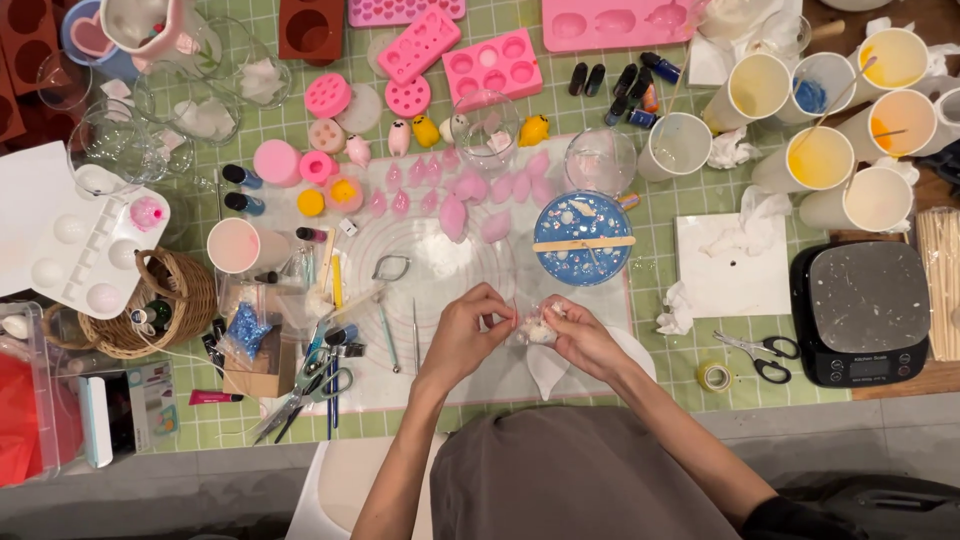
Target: Preparing and positioning a wick for a candle in a glass jar.
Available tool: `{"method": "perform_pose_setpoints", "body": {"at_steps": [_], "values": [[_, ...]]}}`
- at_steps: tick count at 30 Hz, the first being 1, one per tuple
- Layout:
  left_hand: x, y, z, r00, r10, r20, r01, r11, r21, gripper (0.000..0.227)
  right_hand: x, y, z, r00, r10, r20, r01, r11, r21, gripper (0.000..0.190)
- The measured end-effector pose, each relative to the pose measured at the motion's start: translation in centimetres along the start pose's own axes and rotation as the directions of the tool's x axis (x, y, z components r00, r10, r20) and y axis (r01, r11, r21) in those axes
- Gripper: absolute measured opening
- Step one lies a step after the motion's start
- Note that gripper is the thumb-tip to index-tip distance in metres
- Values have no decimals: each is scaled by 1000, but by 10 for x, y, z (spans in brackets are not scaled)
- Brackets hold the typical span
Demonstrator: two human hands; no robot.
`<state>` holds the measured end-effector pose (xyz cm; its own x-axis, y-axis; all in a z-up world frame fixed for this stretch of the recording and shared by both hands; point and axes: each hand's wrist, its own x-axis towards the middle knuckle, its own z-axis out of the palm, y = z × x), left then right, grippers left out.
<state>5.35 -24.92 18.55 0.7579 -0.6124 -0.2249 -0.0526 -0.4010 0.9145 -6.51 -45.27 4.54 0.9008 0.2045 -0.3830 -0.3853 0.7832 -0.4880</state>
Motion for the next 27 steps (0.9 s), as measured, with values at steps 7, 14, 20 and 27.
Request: {"method": "perform_pose_setpoints", "body": {"at_steps": [7,14,20,27], "values": [[8,-13,3,999,-47,-5,46,998,-42,6,2,-11,9,998,60,-14,-57,988,143,16],[15,-55,2,991,-117,62,127,972,-198,6,-6,-18,23,993,-39,-116,-28,849,-528,51],[24,-105,14,971,-193,143,222,948,-227,7,-25,-16,39,949,-314,-31,80,335,-939,58],[35,-150,5,971,-172,167,213,938,-273,7,-32,-16,49,942,-332,-51,36,252,-967,47]]}}
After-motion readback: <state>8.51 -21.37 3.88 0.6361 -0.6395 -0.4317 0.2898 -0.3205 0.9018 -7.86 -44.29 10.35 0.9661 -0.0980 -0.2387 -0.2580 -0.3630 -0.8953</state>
